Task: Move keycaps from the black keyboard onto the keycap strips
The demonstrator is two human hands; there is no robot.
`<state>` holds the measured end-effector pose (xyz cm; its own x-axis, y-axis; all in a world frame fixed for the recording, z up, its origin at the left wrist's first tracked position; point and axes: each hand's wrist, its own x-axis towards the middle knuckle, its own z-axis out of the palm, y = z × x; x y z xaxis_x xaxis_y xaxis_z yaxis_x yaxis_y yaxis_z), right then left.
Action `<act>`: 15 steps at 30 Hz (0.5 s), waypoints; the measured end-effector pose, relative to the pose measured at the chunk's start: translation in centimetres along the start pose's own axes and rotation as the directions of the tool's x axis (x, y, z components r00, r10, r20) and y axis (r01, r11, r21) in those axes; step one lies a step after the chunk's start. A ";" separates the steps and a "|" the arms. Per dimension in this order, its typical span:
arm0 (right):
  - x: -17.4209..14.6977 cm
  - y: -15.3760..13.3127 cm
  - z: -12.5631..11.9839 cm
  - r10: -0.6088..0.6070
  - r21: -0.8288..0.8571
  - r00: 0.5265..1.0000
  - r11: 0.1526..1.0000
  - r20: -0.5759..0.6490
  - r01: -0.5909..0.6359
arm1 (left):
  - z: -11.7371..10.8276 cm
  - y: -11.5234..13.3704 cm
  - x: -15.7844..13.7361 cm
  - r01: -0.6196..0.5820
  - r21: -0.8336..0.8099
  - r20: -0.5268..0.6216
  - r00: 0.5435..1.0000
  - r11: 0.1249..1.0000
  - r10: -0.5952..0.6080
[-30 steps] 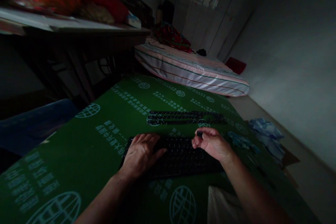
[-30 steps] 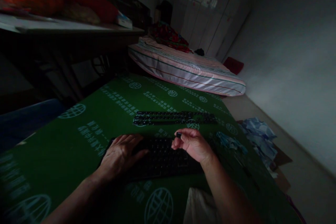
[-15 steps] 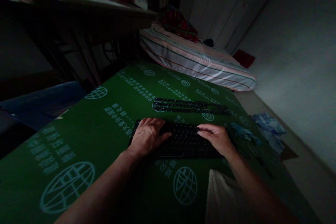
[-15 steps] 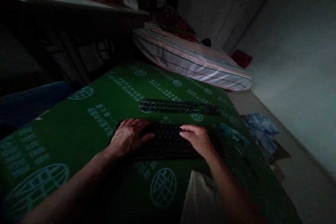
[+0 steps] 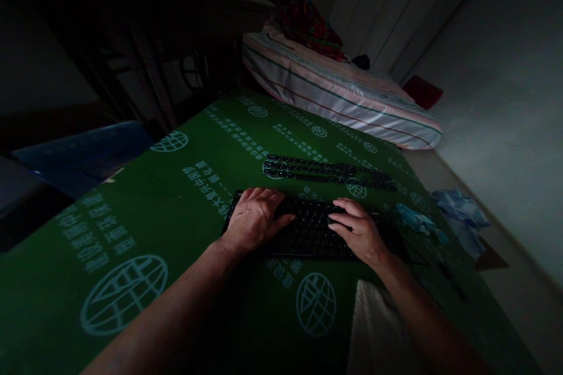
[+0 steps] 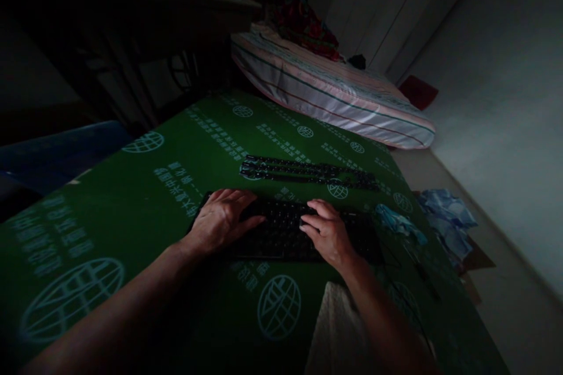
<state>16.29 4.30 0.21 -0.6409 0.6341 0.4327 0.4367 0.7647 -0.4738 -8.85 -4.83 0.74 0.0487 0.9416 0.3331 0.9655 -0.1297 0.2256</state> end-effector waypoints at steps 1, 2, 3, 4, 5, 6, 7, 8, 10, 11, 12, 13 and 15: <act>0.0 0.0 0.1 -0.014 -0.013 1.000 1.000 0.004 0.014 | 0.0 0.0 0.0 -0.002 0.000 -0.001 1.000 1.000 0.002; 0.0 -0.1 0.2 -0.024 -0.024 1.000 0.999 0.009 0.024 | 0.0 0.0 0.0 -0.003 0.001 -0.003 1.000 1.000 0.003; 0.0 -0.1 0.2 -0.033 -0.034 0.999 0.999 0.013 0.033 | 0.0 0.1 0.0 -0.003 0.002 -0.006 1.000 1.000 0.003; 0.0 -0.1 0.3 -0.040 -0.042 0.999 0.998 0.015 0.041 | 0.0 0.1 0.0 -0.005 0.002 -0.005 1.000 1.000 0.005; 0.0 -0.1 0.3 -0.047 -0.049 0.999 0.998 0.017 0.048 | -0.1 0.1 0.0 -0.006 0.001 -0.003 1.000 1.000 0.006; -0.1 -0.1 0.3 -0.052 -0.053 0.998 0.997 0.018 0.053 | -0.1 0.1 0.0 -0.006 0.000 0.000 1.000 1.000 0.006; -0.1 -0.1 0.3 -0.055 -0.056 0.998 0.997 0.021 0.056 | -0.1 0.2 0.0 -0.007 0.000 0.005 1.000 1.000 0.007; -0.2 0.0 0.4 -0.058 -0.060 0.998 0.996 0.024 0.060 | -0.2 0.2 0.0 -0.008 0.001 0.009 1.000 1.000 0.008; -0.2 0.0 0.4 -0.064 -0.072 0.997 0.995 0.029 0.066 | -0.2 0.2 0.0 -0.007 0.007 0.013 1.000 1.000 0.006; -0.2 0.1 0.4 -0.069 -0.081 0.997 0.994 0.031 0.071 | -0.2 0.2 0.0 -0.005 0.009 0.011 1.000 1.000 0.005; -0.2 0.1 0.4 -0.076 -0.091 0.997 0.993 0.030 0.079 | -0.1 0.2 0.0 -0.003 0.011 0.008 1.000 1.000 0.003; -0.2 0.1 0.4 -0.086 -0.100 0.996 0.991 0.026 0.089 | -0.1 0.2 0.0 -0.002 0.011 0.003 1.000 1.000 0.002; -0.1 0.1 0.4 -0.116 -0.113 0.993 0.987 0.013 0.117 | 0.0 0.1 0.0 -0.003 0.009 -0.001 1.000 1.000 0.003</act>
<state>16.17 4.22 -0.17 -0.6953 0.5397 0.4747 0.4278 0.8415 -0.3301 -8.73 -4.82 0.74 0.0509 0.9410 0.3345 0.9678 -0.1292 0.2161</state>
